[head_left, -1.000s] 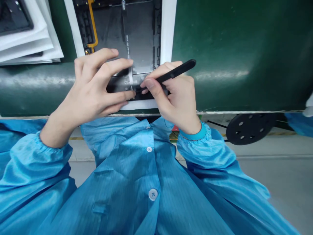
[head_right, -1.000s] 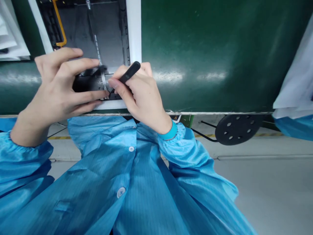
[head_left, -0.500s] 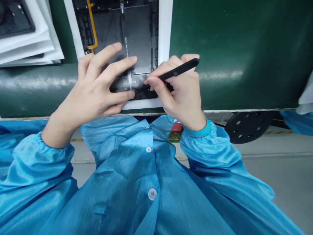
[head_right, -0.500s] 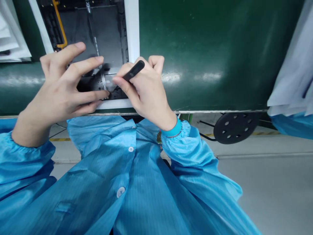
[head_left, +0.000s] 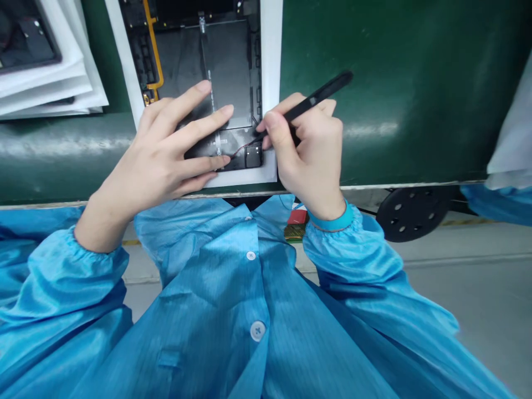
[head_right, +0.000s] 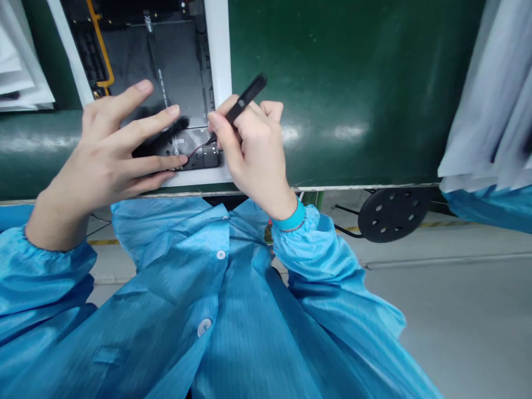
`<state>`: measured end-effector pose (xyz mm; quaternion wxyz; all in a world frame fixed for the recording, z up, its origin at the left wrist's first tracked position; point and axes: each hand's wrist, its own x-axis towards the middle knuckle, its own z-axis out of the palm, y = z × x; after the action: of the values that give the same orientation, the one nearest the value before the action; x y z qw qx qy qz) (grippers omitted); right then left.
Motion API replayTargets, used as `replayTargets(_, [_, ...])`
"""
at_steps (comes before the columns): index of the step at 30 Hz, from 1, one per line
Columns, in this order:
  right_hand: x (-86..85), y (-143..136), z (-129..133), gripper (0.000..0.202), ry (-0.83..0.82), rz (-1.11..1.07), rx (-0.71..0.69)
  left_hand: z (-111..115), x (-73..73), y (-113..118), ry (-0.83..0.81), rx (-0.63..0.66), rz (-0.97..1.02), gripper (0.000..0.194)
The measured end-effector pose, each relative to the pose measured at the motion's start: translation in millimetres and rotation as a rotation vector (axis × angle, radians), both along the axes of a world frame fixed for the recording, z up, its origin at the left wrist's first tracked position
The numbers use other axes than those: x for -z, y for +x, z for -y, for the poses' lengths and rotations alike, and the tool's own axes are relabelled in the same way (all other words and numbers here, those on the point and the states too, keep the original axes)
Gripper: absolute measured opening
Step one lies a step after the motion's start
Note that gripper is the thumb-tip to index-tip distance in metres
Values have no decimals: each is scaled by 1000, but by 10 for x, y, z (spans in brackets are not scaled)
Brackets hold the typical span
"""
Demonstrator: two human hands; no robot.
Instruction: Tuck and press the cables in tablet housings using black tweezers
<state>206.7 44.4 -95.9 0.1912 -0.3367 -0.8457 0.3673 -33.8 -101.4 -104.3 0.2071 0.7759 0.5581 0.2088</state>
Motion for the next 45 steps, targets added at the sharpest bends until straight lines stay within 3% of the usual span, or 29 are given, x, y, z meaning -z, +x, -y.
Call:
replayTargets(3, [-30, 32, 3, 50, -13, -19, 29, 6, 13, 12, -75, -14, 18, 33])
replayTargets(10, [5, 28, 25, 52, -88, -130, 42, -19, -2, 100, -79, -33, -10, 35])
replayTargets(16, [-24, -16, 91, 48, -132, -147, -59, -37, -77, 63, -162, -27, 12, 35])
replayTargets(24, [-16, -26, 90, 48, -113, -140, -96, -117, -147, 134, -141, 11, -63, 44])
replayTargets(33, [-46, -59, 31, 38, -75, -64, -182, -40, -38, 125, -72, -14, -89, 41])
replayTargets(45, [17, -40, 84, 46, -87, -31, -92, 58, 98, -26, -37, 34, -44, 42])
